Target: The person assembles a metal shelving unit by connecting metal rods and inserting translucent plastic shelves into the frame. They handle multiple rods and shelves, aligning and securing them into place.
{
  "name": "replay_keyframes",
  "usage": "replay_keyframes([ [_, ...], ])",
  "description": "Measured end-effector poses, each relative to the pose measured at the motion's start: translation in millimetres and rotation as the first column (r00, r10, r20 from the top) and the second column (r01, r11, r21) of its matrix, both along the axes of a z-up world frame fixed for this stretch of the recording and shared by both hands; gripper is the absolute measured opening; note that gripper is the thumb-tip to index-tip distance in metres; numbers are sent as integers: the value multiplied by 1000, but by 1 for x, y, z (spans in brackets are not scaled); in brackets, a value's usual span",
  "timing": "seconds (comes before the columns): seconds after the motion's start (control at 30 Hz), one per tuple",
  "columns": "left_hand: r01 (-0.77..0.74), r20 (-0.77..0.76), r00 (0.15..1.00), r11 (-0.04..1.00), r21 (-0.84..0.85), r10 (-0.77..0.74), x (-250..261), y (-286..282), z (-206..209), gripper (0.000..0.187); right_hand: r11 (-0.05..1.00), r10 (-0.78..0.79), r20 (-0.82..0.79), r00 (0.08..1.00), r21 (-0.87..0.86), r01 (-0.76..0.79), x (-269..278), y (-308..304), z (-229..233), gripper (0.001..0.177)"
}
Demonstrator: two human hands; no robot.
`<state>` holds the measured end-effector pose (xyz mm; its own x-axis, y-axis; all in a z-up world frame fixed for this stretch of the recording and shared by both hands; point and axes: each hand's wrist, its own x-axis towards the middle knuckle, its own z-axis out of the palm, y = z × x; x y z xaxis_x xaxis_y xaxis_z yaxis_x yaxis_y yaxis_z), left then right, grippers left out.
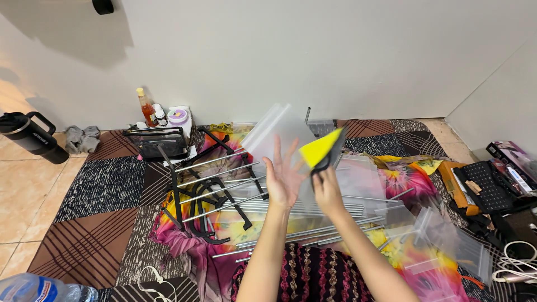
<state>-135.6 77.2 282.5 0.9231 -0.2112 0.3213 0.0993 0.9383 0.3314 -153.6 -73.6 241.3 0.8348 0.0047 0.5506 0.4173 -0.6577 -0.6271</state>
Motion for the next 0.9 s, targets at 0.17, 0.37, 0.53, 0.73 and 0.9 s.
replay_keyframes([
  [0.17,-13,18,1000,999,33,13,16,-37,-35,71,991,129,165,978,24,-135,10,18,-5,45],
  [0.37,-8,-10,1000,974,226,11,9,-40,-38,65,1000,12,92,996,-1,-12,37,-1,0,45],
  [0.53,59,9,998,966,251,-64,3,-1,1,67,961,75,182,980,250,-120,63,-31,-9,56],
  [0.73,-208,-29,971,901,381,237,49,30,-21,69,646,346,-353,869,761,51,43,-70,-12,55],
  [0.9,-586,68,640,428,688,766,44,10,-46,76,987,-82,190,978,151,53,19,-58,28,37],
])
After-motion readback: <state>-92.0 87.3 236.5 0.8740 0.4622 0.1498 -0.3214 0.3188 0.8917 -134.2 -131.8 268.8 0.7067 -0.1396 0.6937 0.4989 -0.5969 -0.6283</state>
